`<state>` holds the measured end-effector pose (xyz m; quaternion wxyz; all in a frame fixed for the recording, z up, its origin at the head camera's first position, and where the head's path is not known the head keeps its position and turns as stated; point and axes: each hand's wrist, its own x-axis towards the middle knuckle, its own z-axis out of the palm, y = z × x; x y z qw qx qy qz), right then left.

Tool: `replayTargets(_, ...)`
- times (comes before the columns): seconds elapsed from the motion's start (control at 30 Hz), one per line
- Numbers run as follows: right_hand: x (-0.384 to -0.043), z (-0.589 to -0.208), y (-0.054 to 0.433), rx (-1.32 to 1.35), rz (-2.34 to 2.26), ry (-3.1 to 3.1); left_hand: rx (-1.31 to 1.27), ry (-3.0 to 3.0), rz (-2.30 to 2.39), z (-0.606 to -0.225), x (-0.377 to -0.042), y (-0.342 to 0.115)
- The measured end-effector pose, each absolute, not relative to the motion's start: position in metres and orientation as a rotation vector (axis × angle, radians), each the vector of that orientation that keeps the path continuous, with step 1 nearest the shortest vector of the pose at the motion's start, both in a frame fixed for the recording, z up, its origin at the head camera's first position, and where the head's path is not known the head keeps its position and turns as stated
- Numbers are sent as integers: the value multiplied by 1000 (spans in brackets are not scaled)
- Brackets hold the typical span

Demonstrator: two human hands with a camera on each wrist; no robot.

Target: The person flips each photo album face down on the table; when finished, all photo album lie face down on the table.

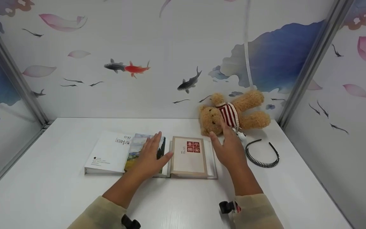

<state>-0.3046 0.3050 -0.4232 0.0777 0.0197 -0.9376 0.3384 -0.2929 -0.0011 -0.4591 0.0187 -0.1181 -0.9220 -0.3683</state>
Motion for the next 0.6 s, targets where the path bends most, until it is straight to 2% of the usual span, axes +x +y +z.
replayTargets(0.27, -304, -424, 303, 90, 1107, -2803, -370, -2747, -1561, -461, -295, 27)
replayTargets(0.6, -310, -443, 300, 126, 1378, -2786, -226, -2658, -1867, -465, -289, 47)
